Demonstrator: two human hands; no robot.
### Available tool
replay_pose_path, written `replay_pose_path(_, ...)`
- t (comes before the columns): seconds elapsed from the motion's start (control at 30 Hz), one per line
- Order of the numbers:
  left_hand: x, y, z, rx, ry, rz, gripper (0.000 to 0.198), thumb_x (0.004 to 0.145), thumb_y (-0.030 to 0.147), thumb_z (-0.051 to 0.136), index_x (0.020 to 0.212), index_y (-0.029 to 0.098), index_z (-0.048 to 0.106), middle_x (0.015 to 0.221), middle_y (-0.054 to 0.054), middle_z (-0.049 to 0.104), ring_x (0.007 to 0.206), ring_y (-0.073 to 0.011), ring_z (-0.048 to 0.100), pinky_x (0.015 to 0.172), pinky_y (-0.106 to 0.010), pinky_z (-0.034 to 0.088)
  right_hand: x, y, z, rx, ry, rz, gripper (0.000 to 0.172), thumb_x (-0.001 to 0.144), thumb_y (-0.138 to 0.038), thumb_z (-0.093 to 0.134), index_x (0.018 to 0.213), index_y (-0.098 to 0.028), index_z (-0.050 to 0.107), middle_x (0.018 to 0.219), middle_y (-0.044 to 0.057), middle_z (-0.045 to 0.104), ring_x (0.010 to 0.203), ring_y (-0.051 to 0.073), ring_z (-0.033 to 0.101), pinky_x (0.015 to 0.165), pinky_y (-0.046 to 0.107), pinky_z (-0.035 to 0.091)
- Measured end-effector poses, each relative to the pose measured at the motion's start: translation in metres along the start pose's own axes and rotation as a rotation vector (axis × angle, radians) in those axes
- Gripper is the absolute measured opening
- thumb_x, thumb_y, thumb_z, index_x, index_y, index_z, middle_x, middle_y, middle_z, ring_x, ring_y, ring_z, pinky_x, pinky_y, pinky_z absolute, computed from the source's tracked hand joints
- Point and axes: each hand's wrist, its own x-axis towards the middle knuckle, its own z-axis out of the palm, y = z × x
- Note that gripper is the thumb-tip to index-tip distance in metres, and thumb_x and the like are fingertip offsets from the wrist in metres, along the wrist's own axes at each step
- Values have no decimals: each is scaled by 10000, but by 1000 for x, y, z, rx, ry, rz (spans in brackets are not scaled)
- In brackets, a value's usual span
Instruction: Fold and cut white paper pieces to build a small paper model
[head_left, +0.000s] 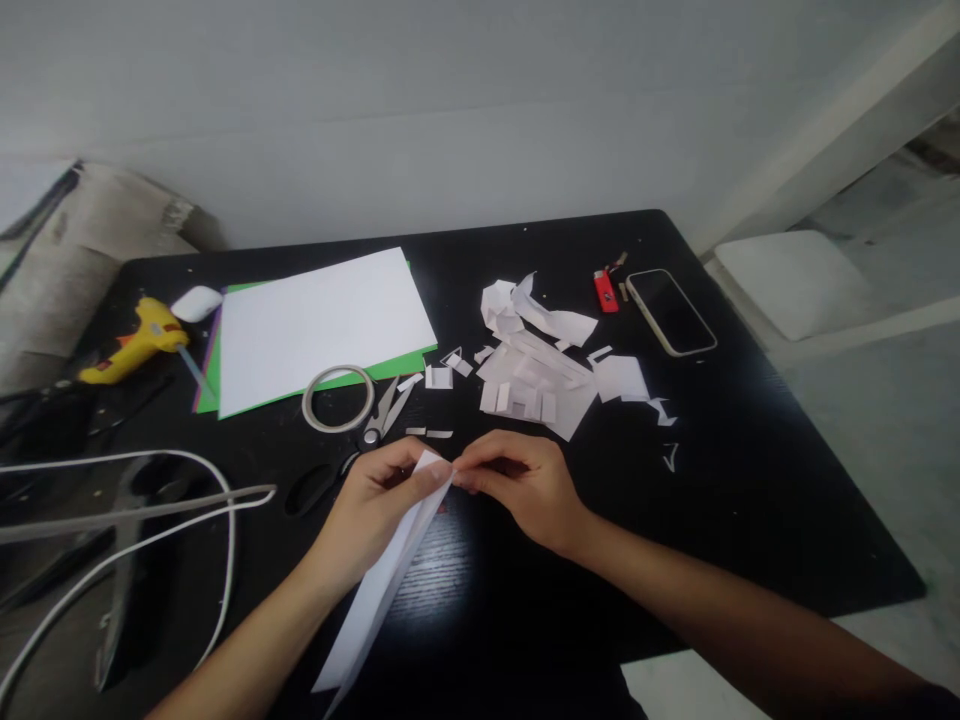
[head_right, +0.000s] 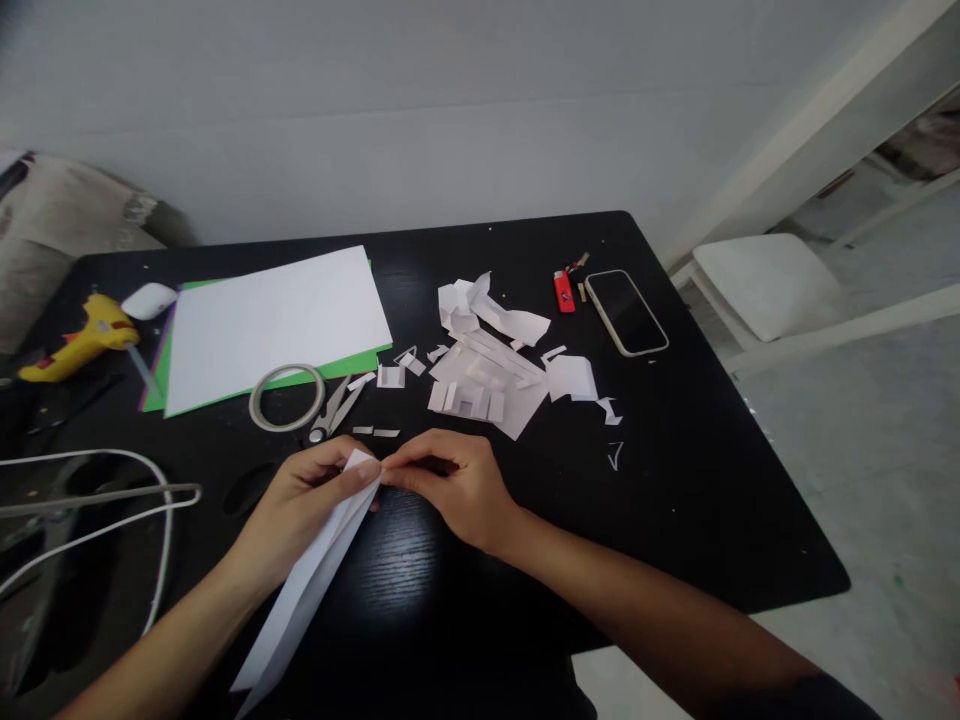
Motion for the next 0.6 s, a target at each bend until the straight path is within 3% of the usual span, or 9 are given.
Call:
replay_pose_path(0.23,1,-1,0,11,14,20,302,887,439,787,759,169,747,709,-16,685,694,-146,580,685,-249,453,-1,0,1,47,-6,58,121,818,-302,885,847,-213,808,797,14,766,697,156,706,688,293,601)
replay_pose_path(0.4,1,-1,2,12,13,27,293,883,419,792,744,166,745,717,-18,694,699,-149,593,689,-252,459,-2,-4,0,108,-115,182,203,895,-365,789,867,-176,719,684,-3,696,585,131,654,570,261,558)
replay_pose_path(0.6,-1,0,6,14,-21,38,262,907,396,768,763,178,744,721,-3,693,689,-139,589,671,-237,451,-1,-1,1,78,-138,204,141,872,-275,748,809,-186,658,641,-27,650,547,118,607,551,248,509)
